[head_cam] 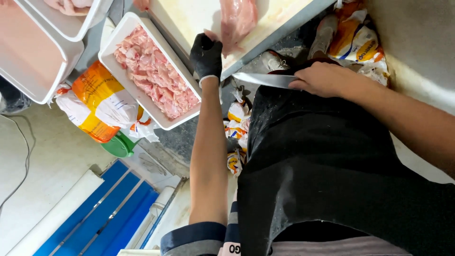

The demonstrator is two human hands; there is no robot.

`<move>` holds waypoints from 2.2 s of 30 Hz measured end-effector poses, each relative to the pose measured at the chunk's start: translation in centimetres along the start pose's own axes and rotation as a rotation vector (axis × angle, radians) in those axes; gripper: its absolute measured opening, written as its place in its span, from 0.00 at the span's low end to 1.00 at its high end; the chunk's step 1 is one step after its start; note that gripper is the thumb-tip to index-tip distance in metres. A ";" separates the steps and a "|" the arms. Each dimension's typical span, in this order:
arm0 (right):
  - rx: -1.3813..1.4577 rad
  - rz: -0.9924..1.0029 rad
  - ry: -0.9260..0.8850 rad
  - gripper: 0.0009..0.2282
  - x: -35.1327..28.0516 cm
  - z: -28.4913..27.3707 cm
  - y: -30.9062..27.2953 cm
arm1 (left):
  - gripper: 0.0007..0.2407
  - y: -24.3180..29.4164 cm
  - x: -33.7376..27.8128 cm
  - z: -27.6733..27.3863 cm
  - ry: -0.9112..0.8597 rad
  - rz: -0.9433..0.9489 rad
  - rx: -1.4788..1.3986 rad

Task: Slicing raw chicken breasts into smaller strips on a cutting board using a large knife.

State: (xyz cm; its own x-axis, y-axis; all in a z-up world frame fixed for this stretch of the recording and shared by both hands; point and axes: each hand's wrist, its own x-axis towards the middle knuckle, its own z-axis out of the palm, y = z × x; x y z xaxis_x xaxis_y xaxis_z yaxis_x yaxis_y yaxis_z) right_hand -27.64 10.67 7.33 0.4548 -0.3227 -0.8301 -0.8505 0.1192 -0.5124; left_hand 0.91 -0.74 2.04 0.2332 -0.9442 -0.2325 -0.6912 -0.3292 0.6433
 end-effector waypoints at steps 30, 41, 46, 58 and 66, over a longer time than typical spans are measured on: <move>0.125 0.058 0.138 0.24 -1.9 -5.0 -3.6 | 0.02 -4.4 -4.7 -2.3 0.124 -0.119 -0.655; 0.276 -0.146 0.330 0.20 8.6 -4.0 -7.7 | 0.02 -3.5 -3.8 -1.7 0.057 -0.011 -0.585; 0.206 -0.060 0.227 0.21 3.0 -4.3 -6.3 | 0.01 -3.2 -4.1 -3.4 0.105 -0.023 -0.644; 0.097 0.054 0.243 0.21 -1.2 -3.5 -5.9 | 0.06 -7.5 -3.9 -4.0 0.102 -0.126 -0.529; -0.114 -0.071 0.502 0.17 8.2 -0.8 -7.7 | 0.07 -6.5 -5.7 -2.8 0.067 -0.084 -0.311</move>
State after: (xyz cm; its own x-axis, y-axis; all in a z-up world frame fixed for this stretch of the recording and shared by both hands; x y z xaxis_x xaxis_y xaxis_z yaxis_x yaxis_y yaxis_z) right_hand -17.51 6.38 4.61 0.3535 -0.7405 -0.5716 -0.8580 -0.0132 -0.5135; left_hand 6.00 6.75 1.21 0.3323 -0.9088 -0.2521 -0.4281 -0.3835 0.8183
